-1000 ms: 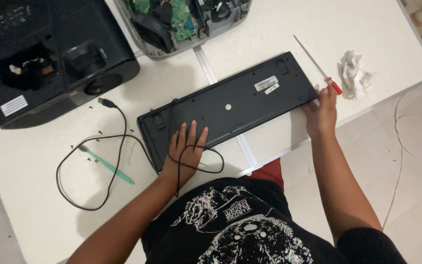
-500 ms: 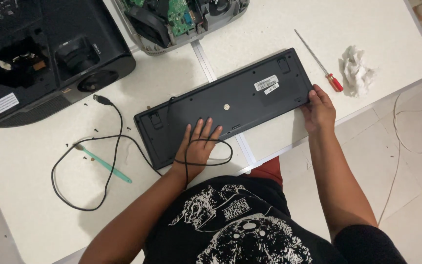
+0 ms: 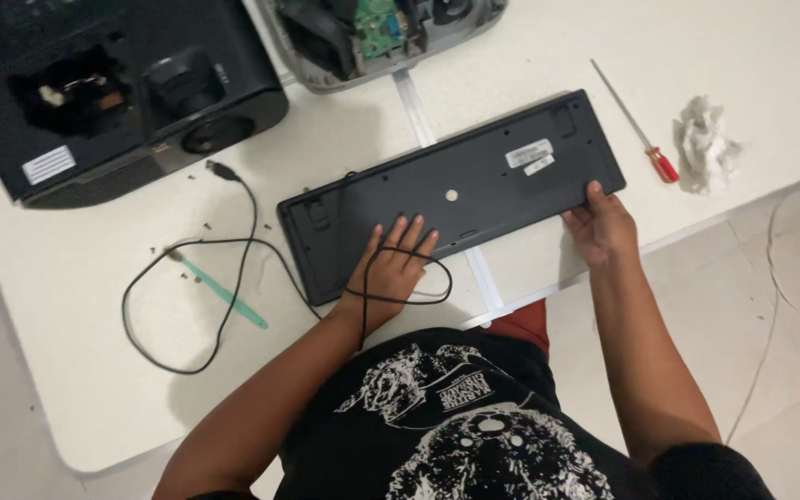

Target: Disassembling and reassembling a computer keyboard casing on a workbench

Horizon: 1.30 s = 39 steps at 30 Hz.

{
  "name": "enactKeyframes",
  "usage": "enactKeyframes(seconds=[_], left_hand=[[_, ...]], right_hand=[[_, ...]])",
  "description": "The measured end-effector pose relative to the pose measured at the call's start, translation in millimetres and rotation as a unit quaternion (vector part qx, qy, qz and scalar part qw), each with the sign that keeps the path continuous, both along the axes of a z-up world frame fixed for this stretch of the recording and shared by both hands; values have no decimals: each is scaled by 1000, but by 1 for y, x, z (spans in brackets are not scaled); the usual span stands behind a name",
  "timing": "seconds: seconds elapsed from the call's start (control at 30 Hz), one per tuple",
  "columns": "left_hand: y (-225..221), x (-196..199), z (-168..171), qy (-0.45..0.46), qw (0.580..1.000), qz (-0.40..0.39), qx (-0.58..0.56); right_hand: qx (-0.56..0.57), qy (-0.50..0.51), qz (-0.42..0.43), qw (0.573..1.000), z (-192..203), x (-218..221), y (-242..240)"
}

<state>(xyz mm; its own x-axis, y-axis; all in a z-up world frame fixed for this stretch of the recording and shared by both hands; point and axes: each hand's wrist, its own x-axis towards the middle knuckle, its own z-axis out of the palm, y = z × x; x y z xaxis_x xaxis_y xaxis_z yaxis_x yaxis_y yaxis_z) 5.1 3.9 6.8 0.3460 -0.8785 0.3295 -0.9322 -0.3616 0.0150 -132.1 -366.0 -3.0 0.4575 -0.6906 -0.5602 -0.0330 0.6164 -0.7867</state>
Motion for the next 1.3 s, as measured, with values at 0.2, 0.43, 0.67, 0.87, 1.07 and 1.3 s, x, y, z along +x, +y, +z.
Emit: enactKeyframes(seconds=[0.2, 0.43, 0.67, 0.87, 1.07, 1.3], left_hand=[[74, 19, 15, 91, 994, 54, 36], [156, 42, 32, 215, 936, 276, -43], [87, 72, 102, 216, 926, 173, -258], [-42, 82, 86, 260, 957, 64, 115], [-63, 65, 104, 320, 925, 6, 207], [-60, 65, 102, 330, 926, 4, 181]], right_hand=[[-3, -14, -38, 999, 1, 0, 4], [-44, -37, -50, 997, 11, 9, 17], [-44, -54, -56, 996, 4, 12, 15], [-23, -78, -81, 993, -3, 13, 20], [-119, 33, -6, 992, 76, -7, 128], [12, 31, 79, 996, 59, 2, 180]])
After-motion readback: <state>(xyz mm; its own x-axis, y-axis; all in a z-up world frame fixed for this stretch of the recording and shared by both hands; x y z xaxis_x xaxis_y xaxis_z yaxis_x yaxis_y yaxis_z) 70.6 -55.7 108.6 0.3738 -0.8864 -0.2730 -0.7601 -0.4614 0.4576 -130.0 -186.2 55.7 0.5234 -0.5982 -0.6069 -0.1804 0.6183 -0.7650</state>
